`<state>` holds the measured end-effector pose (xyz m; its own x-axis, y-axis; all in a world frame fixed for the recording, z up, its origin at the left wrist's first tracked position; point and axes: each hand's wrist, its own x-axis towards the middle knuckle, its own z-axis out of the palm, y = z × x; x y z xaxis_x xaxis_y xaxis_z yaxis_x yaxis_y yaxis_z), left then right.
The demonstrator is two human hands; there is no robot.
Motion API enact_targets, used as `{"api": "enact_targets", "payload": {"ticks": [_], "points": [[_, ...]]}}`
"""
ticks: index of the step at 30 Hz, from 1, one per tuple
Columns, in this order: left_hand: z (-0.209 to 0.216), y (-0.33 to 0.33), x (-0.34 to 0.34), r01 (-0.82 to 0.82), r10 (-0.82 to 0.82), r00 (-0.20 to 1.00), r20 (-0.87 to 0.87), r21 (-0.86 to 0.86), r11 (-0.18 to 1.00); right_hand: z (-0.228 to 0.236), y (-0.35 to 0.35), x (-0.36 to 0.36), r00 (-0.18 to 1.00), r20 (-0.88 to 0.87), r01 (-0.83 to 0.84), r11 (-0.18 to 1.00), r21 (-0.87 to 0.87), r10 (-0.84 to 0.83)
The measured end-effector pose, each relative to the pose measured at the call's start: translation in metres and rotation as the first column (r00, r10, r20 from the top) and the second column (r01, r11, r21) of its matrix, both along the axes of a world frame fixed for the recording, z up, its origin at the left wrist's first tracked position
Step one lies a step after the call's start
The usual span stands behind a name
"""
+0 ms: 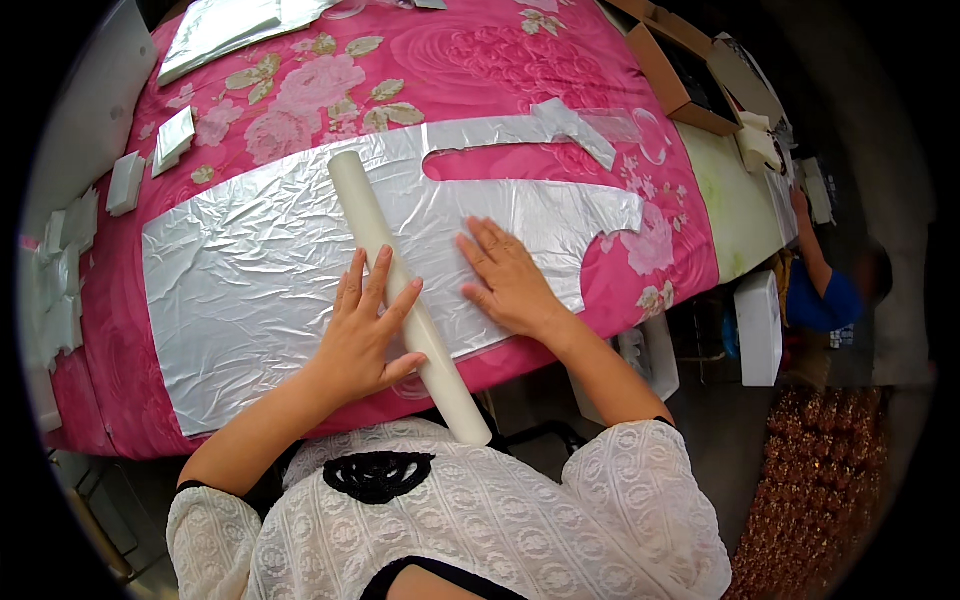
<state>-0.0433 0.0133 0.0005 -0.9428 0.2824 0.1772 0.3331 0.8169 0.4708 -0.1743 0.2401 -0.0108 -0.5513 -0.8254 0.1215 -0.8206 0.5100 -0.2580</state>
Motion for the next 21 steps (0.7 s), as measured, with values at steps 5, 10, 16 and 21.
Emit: {"api": "enact_targets", "payload": {"ticks": [5, 10, 16, 21], "points": [[0.012, 0.02, -0.012, 0.012, -0.011, 1.0, 0.026, -0.071, 0.997, 0.007, 0.112, -0.076, 0.788, 0.087, 0.603, 0.792, 0.091, -0.61], [0.009, 0.029, -0.022, 0.017, -0.017, 0.999, -0.027, 0.015, 1.0, 0.02, 0.176, -0.083, 0.333, -0.371, 0.938, 0.344, 0.039, -0.867], [0.018, 0.036, -0.024, -0.02, 0.021, 1.0, 0.019, -0.052, 0.998, -0.004, 0.104, -0.08, 0.909, -0.086, 0.39, 0.906, -0.161, -0.407], [0.024, 0.035, -0.026, -0.054, 0.056, 0.997, 0.056, -0.05, 0.997, -0.024, 0.164, -0.112, 0.789, -0.137, 0.572, 0.797, -0.195, -0.599]]}}
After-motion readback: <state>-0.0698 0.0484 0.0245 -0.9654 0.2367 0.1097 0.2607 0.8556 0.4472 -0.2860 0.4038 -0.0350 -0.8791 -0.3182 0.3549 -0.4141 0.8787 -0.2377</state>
